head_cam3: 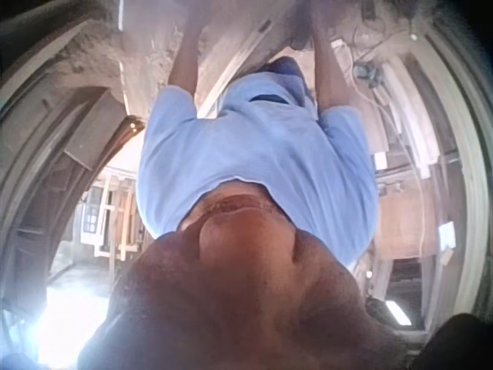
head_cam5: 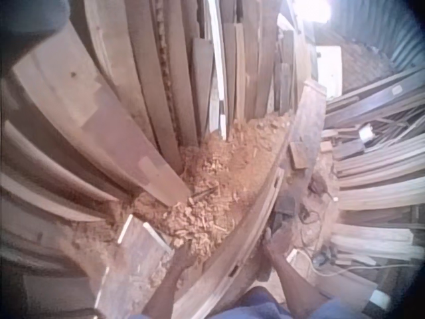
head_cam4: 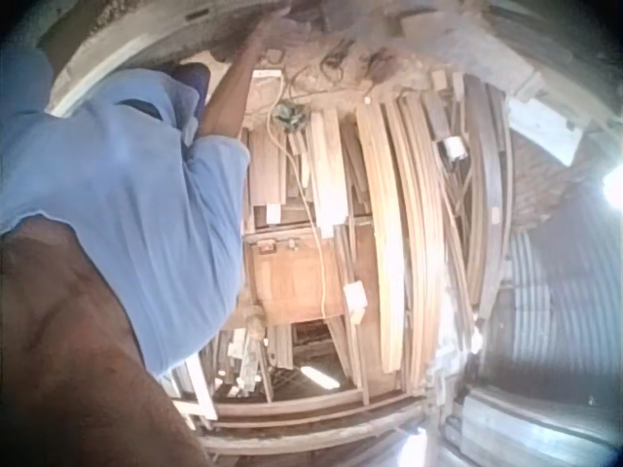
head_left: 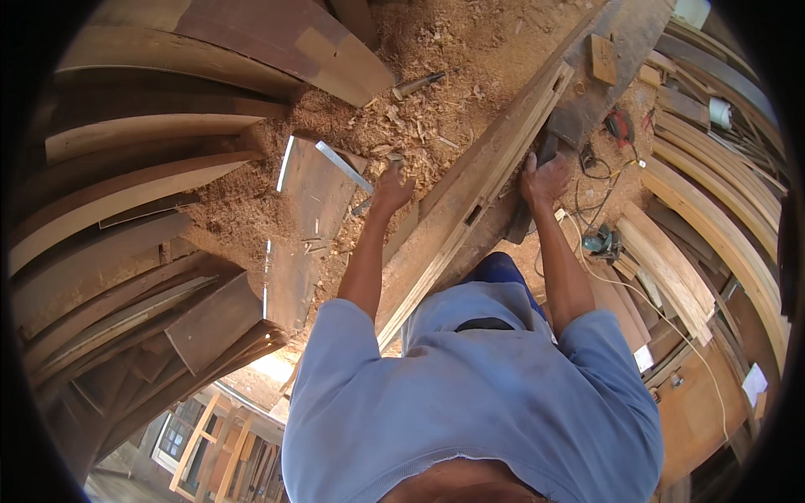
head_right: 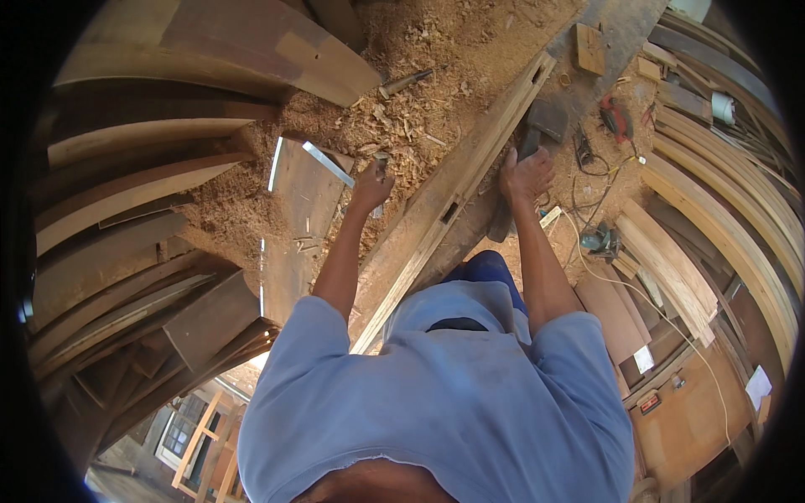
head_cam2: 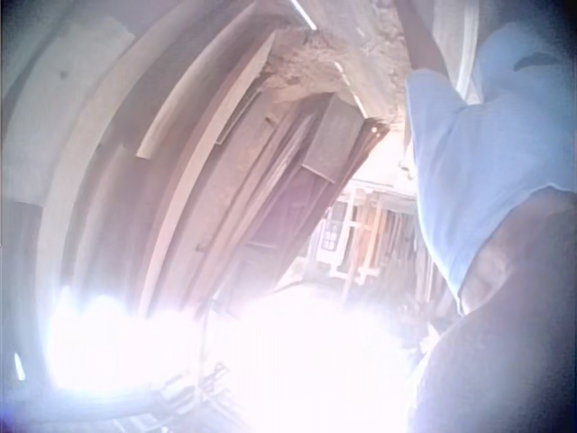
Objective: The person uses a wooden mallet and a metal chisel to carve and shape a long wooden plank. They repeatedly strike the chisel to remove wood shavings, occasionally pausing to reposition the plank or clear debris from the work surface.
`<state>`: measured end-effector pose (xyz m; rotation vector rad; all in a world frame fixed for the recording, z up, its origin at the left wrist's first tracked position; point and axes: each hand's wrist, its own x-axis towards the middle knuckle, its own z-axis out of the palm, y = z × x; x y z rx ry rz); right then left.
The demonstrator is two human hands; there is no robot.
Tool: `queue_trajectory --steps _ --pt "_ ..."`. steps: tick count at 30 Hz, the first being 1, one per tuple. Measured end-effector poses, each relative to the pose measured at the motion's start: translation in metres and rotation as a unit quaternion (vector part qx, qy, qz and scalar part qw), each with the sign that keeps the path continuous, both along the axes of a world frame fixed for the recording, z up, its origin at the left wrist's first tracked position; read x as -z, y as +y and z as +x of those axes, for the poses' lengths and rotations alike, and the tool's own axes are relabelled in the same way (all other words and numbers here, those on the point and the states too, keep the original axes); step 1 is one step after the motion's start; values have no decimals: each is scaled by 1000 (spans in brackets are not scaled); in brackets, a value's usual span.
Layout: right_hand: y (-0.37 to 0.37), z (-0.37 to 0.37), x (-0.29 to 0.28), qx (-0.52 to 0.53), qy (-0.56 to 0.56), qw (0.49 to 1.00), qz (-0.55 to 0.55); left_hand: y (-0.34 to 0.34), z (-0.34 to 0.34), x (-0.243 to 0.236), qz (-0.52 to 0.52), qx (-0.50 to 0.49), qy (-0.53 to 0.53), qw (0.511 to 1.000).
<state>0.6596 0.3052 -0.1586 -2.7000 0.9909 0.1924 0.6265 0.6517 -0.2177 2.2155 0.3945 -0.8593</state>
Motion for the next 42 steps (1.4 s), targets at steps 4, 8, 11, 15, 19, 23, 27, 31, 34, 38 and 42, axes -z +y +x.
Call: queue_trajectory --steps 4,8,11,15,19,23,27,31,34,38,42 --pt "1 3 -7 -12 10 1000 -3 -7 46 39 -18 1 -38 999" --pt "-6 -8 11 -46 -38 998 -21 13 53 85 -34 -109 77 990" --pt "-5 -9 10 -56 -29 998 -27 29 39 107 36 -98 80 991" --pt "-6 -9 7 -69 -33 997 -25 48 3 169 78 -87 106 987" --pt "-5 -11 7 -79 -41 996 -21 28 5 180 108 -53 161 980" --pt "-6 -6 2 -96 -34 995 -14 5 12 210 135 -112 184 967" --pt "-7 -1 -4 -91 -33 995 17 -39 75 167 246 -102 66 962" --pt "-4 -5 -6 -93 -45 994 20 -56 164 142 189 37 -13 981" --pt "-5 -3 -12 -113 -57 991 34 -33 173 233 343 114 -267 894" --pt "-6 -8 -4 -91 -68 993 30 -33 182 179 244 -54 -75 965" --pt "-5 -5 -6 -95 -65 993 34 2 83 197 296 -121 2 947"
